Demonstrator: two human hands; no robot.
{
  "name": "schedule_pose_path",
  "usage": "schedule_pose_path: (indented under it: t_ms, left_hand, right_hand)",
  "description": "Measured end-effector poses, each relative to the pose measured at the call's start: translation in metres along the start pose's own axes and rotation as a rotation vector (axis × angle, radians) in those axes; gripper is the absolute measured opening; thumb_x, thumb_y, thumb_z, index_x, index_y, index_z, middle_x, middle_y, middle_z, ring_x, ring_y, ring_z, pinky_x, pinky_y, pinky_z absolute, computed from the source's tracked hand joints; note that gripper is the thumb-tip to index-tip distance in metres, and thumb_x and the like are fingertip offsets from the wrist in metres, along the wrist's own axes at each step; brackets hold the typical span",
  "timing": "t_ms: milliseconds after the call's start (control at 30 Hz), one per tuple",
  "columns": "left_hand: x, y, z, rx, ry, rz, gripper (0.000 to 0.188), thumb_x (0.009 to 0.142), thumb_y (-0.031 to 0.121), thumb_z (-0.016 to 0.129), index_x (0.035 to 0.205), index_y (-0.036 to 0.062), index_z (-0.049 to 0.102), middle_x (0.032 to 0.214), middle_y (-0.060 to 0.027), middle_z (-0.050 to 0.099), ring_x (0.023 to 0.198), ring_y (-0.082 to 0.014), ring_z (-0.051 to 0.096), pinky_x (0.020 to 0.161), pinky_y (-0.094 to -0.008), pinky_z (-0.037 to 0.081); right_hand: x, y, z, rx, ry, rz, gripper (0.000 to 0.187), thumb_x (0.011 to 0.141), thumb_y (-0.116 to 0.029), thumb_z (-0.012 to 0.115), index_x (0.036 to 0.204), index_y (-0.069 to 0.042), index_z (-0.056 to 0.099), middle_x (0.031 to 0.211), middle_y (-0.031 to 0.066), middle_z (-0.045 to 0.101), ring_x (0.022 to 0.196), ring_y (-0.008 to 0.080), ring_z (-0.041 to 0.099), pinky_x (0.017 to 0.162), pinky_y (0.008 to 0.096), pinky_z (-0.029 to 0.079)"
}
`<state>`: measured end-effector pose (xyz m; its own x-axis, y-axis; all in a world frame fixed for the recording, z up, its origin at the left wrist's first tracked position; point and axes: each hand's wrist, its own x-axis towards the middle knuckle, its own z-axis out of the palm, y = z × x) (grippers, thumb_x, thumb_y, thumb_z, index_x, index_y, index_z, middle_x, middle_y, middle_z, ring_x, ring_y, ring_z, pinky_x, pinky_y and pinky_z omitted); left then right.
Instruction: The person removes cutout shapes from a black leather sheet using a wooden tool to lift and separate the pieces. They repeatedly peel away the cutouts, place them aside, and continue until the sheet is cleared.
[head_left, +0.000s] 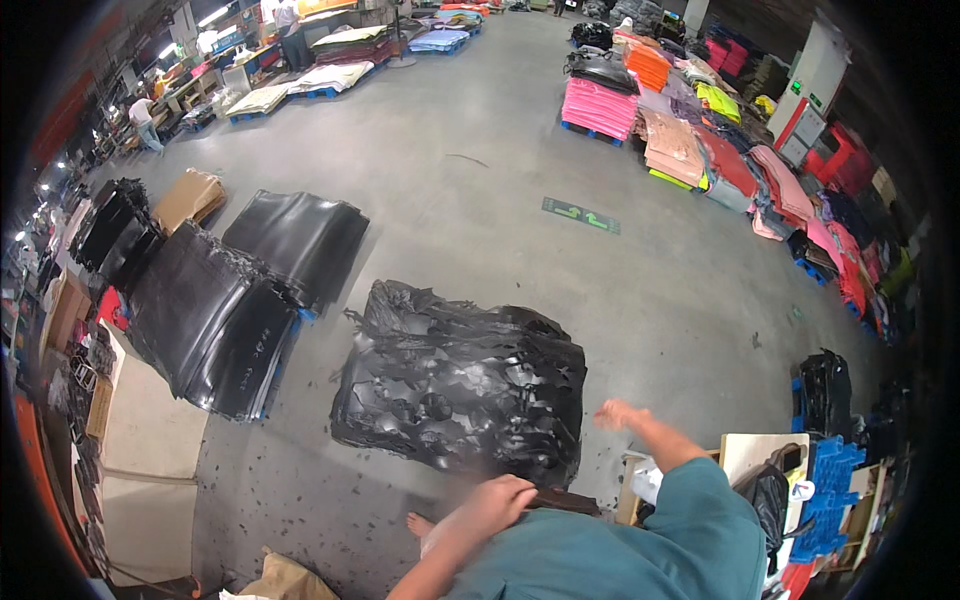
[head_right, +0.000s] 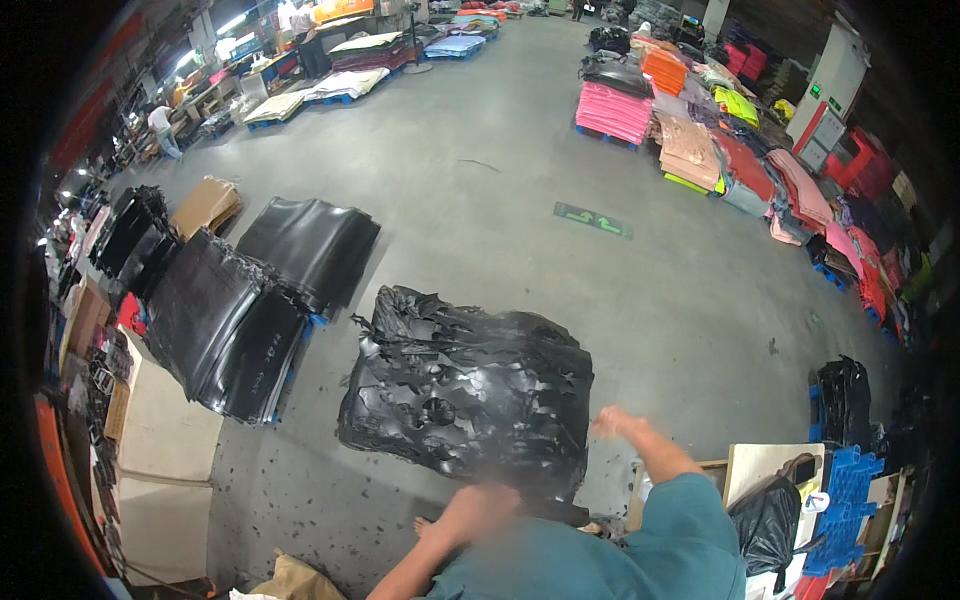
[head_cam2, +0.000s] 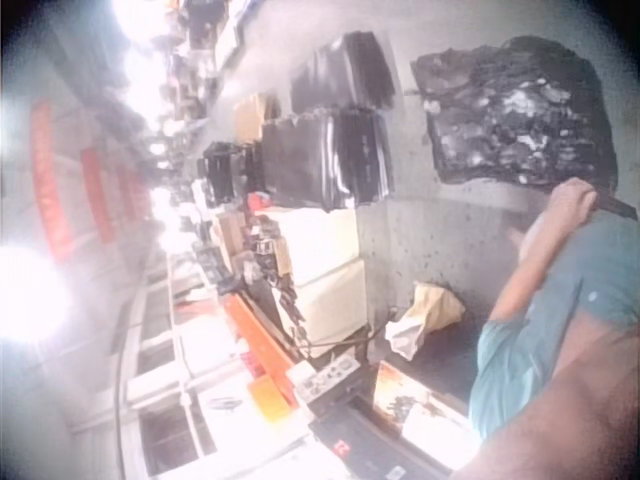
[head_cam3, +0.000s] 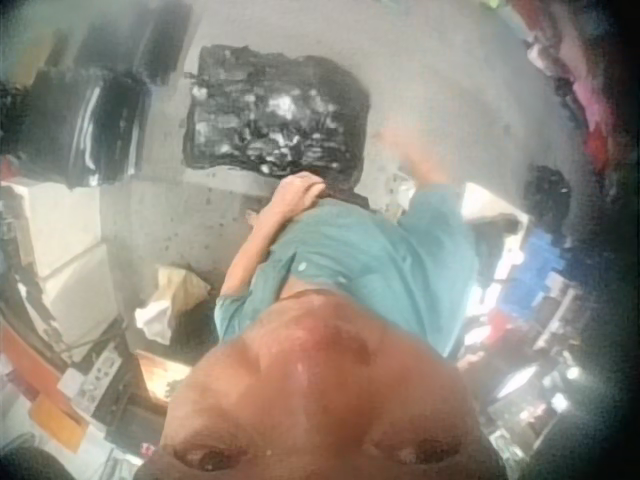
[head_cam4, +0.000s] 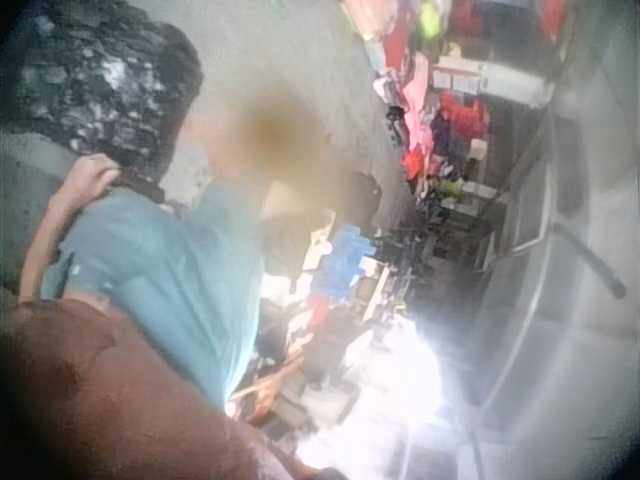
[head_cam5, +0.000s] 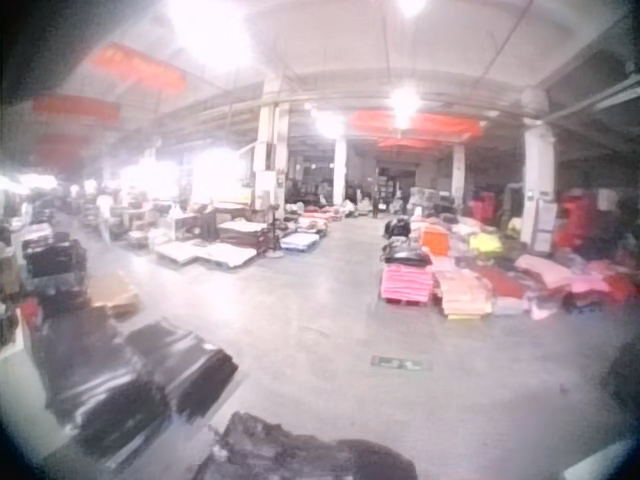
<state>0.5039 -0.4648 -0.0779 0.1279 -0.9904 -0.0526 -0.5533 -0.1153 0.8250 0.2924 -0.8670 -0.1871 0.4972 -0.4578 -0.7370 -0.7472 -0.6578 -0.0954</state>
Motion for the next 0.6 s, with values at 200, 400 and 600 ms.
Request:
schedule_pose_path:
  t_ms: [200,400,600]
  left_hand:
    - [-0.085,-0.032,-0.116,-0.353,0.425,-0.35,0.021,0.101,0.016,0.069,0.114,0.0018,0.077,0.109,-0.0183,0.077,0.098,-0.0359,0.075,0.085,-0.0405,0.058]
    - [-0.235,-0.069,-0.196,-0.431,0.863,-0.397,0.018,0.104,0.011,0.069,0.109,-0.0046,0.077,0.093,-0.0093,0.077,0.088,-0.014,0.07,0.081,-0.0303,0.056]
    - [-0.374,-0.097,-0.297,-0.268,1.118,-0.416,0.021,0.106,0.014,0.065,0.113,-0.001,0.077,0.089,-0.0055,0.074,0.083,-0.013,0.067,0.078,-0.0289,0.054]
  right_hand:
    - [0.015,-0.179,0.083,-0.037,-0.117,-0.371,0.04,0.096,-0.038,0.063,0.125,-0.015,0.078,0.122,0.0145,0.077,0.117,0.0381,0.07,0.101,0.049,0.054]
    - [0.014,-0.37,0.133,-0.037,-0.181,-0.523,0.039,0.098,-0.038,0.065,0.123,-0.011,0.077,0.12,0.0164,0.077,0.116,0.0375,0.071,0.103,0.0455,0.055]
    - [-0.008,-0.519,0.122,0.094,-0.143,-0.497,0.043,0.099,-0.038,0.067,0.131,-0.01,0.075,0.127,0.0133,0.077,0.12,0.0278,0.072,0.108,0.0374,0.053]
